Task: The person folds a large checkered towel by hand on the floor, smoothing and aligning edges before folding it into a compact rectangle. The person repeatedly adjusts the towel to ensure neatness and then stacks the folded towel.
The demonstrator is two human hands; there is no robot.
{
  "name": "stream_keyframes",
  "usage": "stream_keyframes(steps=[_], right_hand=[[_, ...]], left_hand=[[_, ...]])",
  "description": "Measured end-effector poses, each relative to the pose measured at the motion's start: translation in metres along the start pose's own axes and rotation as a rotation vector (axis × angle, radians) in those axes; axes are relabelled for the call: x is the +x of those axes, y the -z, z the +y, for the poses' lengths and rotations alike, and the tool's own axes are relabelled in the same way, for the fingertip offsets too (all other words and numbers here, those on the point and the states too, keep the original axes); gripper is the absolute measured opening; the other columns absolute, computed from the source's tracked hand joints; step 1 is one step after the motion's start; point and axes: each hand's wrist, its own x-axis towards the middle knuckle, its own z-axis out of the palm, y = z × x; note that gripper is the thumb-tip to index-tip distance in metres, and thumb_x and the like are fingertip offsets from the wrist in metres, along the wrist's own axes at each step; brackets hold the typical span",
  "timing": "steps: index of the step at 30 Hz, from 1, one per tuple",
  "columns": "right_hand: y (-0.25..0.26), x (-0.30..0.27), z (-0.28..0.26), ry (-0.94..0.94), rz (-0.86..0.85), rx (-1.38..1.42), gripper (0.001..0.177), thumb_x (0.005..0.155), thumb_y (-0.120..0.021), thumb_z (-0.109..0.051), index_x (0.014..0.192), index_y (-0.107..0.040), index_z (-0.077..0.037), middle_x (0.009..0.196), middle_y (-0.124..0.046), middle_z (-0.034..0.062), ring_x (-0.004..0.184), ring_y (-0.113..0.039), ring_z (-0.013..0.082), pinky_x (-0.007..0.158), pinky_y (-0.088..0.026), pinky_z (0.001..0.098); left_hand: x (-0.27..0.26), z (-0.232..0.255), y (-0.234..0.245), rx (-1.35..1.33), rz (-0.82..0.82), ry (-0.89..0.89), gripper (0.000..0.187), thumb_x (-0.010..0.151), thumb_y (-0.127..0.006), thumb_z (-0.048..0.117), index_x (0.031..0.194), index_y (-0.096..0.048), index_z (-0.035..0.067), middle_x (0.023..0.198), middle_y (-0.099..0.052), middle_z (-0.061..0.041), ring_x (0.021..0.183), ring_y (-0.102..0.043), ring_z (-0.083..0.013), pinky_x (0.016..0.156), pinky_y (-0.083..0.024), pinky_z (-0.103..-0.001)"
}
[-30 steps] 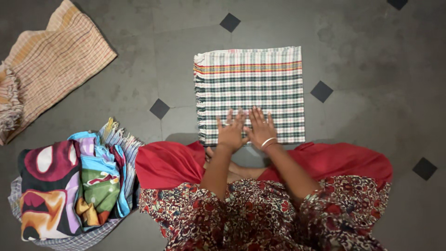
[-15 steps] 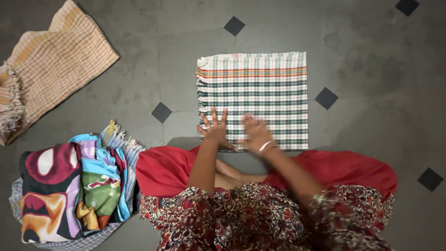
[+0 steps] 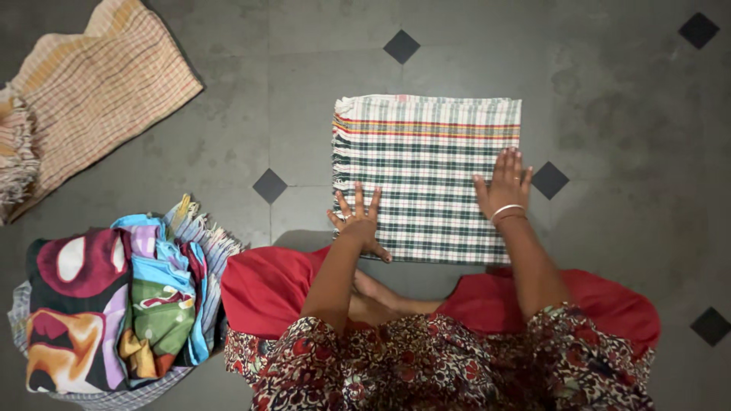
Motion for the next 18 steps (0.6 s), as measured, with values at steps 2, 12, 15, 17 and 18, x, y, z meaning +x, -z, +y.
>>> stream_keyframes(steps=[2,12,15,17,18], right_hand=[[-0.004,-0.016,-0.027,0.104,-0.083,0.098,0.093,0.099,-0.049,-0.053,0.158,-0.014,0.01,0.168,-0.007,0.0286,0.156,-0.007,0.0395,0.125,-0.004,0.0481],[-0.024,-0.052,-0.13,0.591,-0.409,0.069,0.091,0.095,-0.058,-0.05,0.158,-0.015,0.0,0.166,-0.019,0.0215,0.155,-0.014,0.0338,0.126,-0.009,0.0472],[0.007,0.006,-0.065,0.277,-0.408,0.103,0.099,0.095,-0.058,-0.052,0.16,-0.004,0.0,0.169,-0.005,0.0203,0.155,-0.003,0.0381,0.125,-0.007,0.0461],[0.029,0.028,-0.022,0.142,-0.206,0.091,0.093,0.099,-0.056,-0.044,0.162,-0.005,0.002,0.171,-0.005,0.022,0.156,-0.008,0.0385,0.126,-0.012,0.0479],[0.036,0.036,-0.01,0.207,-0.113,0.016,0.091,0.101,-0.057,-0.045,0.16,-0.007,0.004,0.17,-0.007,0.023,0.155,-0.01,0.0388,0.124,-0.012,0.05]], left_hand=[[0.0,0.0,-0.005,-0.007,0.011,-0.003,0.173,0.042,-0.1,0.06,0.161,0.024,0.035,0.165,0.039,-0.018,0.146,0.03,-0.0603,0.111,-0.005,-0.085],[0.014,0.0,-0.011,0.014,-0.012,0.015,0.173,0.043,-0.099,0.063,0.16,0.025,0.035,0.164,0.04,-0.018,0.145,0.032,-0.0614,0.11,-0.006,-0.085],[0.011,0.0,-0.009,0.015,-0.004,0.016,0.173,0.042,-0.099,0.062,0.161,0.024,0.036,0.164,0.039,-0.018,0.145,0.031,-0.0613,0.111,-0.005,-0.085],[0.01,0.001,-0.008,0.014,0.0,0.02,0.173,0.041,-0.099,0.063,0.161,0.024,0.036,0.165,0.038,-0.018,0.145,0.031,-0.0612,0.111,-0.006,-0.085],[0.009,0.001,-0.007,0.014,0.002,0.022,0.174,0.041,-0.099,0.063,0.161,0.024,0.036,0.165,0.038,-0.017,0.145,0.03,-0.0612,0.111,-0.006,-0.085]])
